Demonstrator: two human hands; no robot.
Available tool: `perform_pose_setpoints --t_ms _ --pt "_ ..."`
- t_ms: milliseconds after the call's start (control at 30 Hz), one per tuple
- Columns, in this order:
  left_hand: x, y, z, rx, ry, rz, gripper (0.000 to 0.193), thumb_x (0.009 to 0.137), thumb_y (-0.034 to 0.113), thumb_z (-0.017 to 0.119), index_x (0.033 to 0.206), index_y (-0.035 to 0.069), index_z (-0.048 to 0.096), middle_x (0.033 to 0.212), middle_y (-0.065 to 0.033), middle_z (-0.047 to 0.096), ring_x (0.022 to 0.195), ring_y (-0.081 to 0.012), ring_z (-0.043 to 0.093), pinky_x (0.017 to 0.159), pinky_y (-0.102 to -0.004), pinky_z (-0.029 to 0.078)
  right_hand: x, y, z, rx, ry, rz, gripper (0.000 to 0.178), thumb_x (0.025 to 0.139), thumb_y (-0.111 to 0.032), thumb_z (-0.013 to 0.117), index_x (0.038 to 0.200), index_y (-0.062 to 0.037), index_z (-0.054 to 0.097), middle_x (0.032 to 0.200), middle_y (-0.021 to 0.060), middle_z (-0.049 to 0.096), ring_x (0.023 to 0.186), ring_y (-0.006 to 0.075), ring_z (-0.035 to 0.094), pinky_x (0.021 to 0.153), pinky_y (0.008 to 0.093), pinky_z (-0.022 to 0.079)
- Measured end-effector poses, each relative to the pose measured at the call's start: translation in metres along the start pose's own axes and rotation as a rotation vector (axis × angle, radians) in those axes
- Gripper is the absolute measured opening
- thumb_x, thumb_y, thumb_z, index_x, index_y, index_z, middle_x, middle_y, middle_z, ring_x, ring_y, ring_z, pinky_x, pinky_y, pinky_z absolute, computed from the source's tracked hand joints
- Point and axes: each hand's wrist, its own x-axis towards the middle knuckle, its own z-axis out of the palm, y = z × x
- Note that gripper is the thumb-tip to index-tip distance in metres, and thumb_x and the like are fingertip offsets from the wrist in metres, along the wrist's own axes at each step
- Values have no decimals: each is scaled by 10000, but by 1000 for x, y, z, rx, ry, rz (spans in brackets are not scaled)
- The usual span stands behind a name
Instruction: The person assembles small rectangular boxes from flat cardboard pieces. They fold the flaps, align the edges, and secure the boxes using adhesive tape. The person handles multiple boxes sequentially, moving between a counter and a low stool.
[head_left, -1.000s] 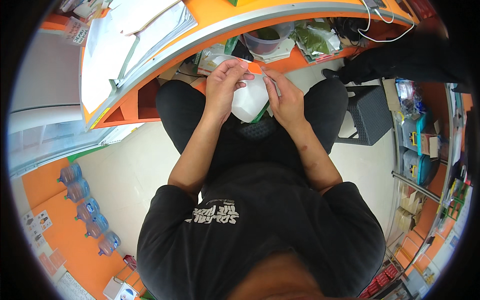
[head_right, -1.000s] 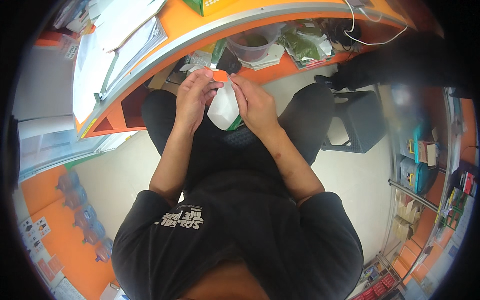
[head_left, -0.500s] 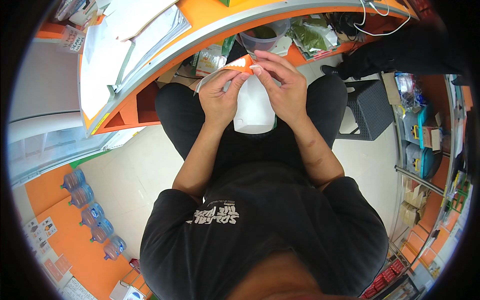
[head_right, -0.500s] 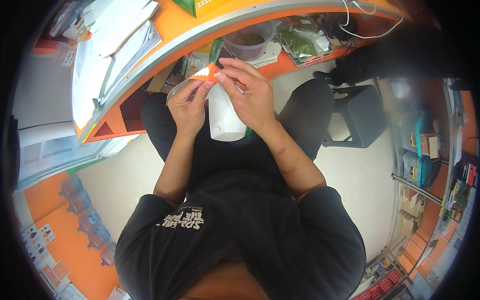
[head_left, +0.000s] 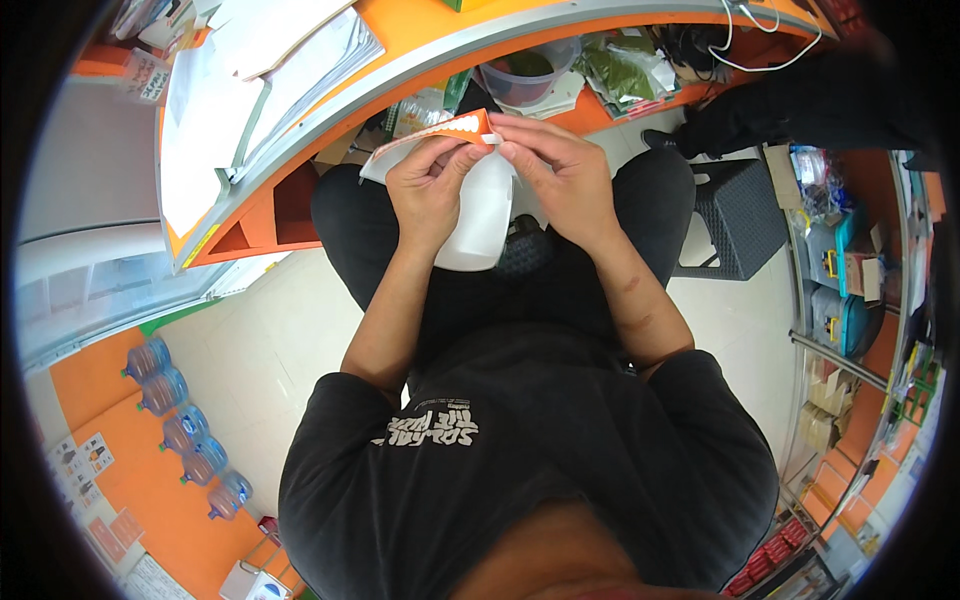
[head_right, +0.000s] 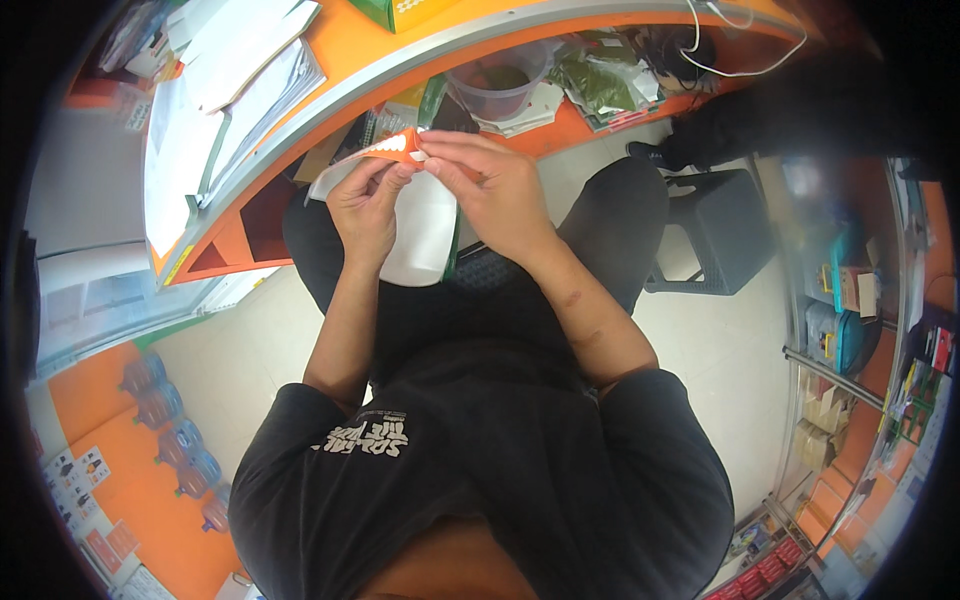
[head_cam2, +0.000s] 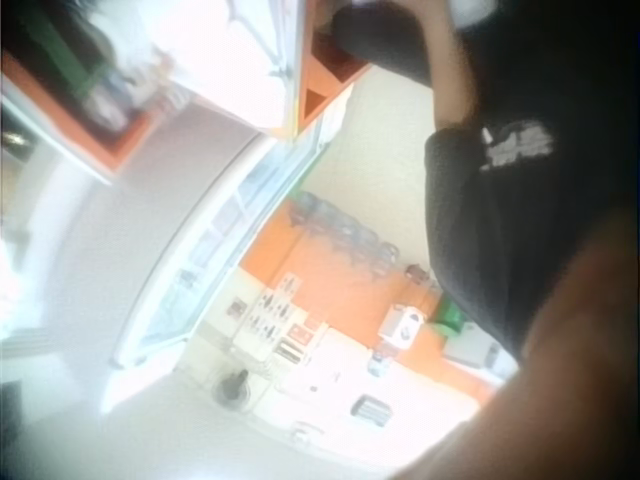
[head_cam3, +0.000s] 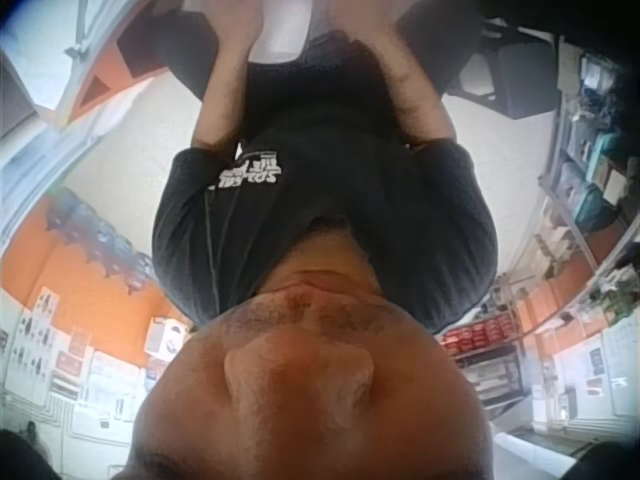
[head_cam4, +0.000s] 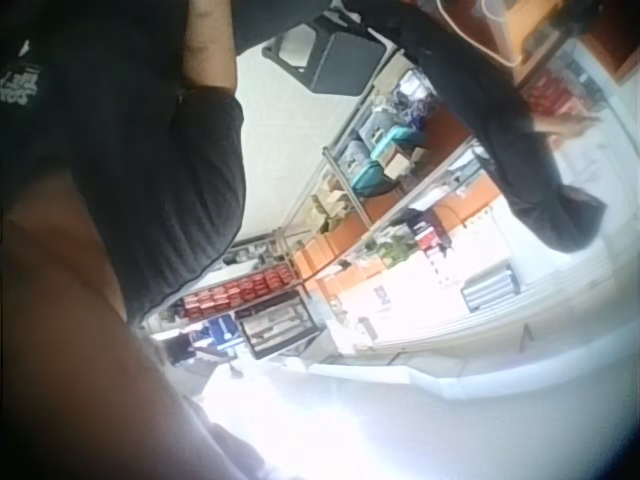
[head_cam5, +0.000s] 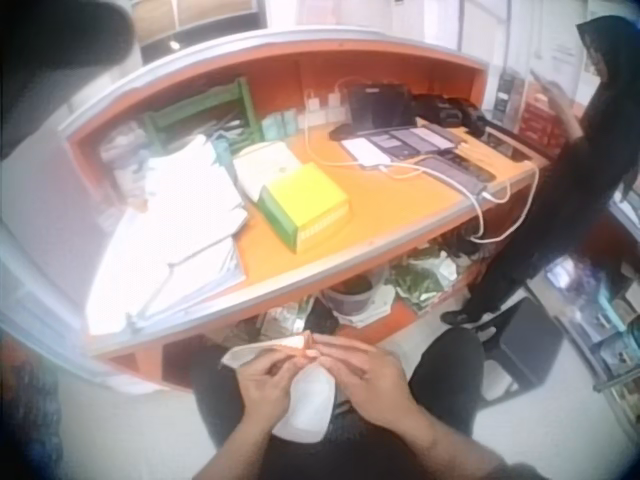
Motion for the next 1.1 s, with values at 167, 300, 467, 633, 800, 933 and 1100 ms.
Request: perform_pose_setpoints --t_ms 167,300,467,633,800,933,1100 --pt "3 -8 2 -30 -24 -14 208 874 36 743 1068 -34 712 956 -58 701 874 -95 654 791 -228 516 -9 15 13 221 63 147 181 933 -103 687 1056 24 727 1198 123 687 933 100 653 809 246 544" --pt "-2 -9 2 97 -126 -11 336 894 44 715 1215 -28 648 1118 -108 690 975 -153 671 872 -268 515 -9 20 22 198 162 2 146 915 -79 698 1002 38 705 1151 123 702 919 128 677 791 283 572" --pt "-22 55 -8 296 -820 -224 402 929 115 665 1299 -20 580 1173 -122 693 1009 -165 677 888 -293 518 14 54 -3 -44 276 -17 121 907 -74 693 973 25 668 1008 116 723 845 179 710 753 305 587" --pt "-6 78 -22 251 -562 97 309 868 69 691 1166 17 628 1079 -74 687 984 -190 641 881 -312 481 12 59 -6 -329 -161 18 121 917 -112 667 1003 -34 633 858 106 708 789 231 702 667 377 532" --pt "8 30 -33 382 -778 295 252 851 132 728 1087 72 664 1017 -26 666 920 -139 596 790 -299 476 -4 71 12 154 -389 255 155 954 -126 638 1047 -5 609 904 89 696 849 152 672 773 316 533" --pt "-2 8 -40 315 -252 -38 149 885 156 728 941 31 670 858 -47 683 792 -117 625 684 -260 489 -14 45 10 484 -95 413 147 937 -65 654 1058 4 609 962 77 701 889 144 677 823 296 539" --pt "-7 -7 -38 297 56 -155 185 922 180 701 938 0 659 791 -38 675 691 -71 593 625 -231 470 -29 18 10 23 -155 127 150 909 -60 685 1036 -6 627 913 63 691 839 152 677 775 304 547"
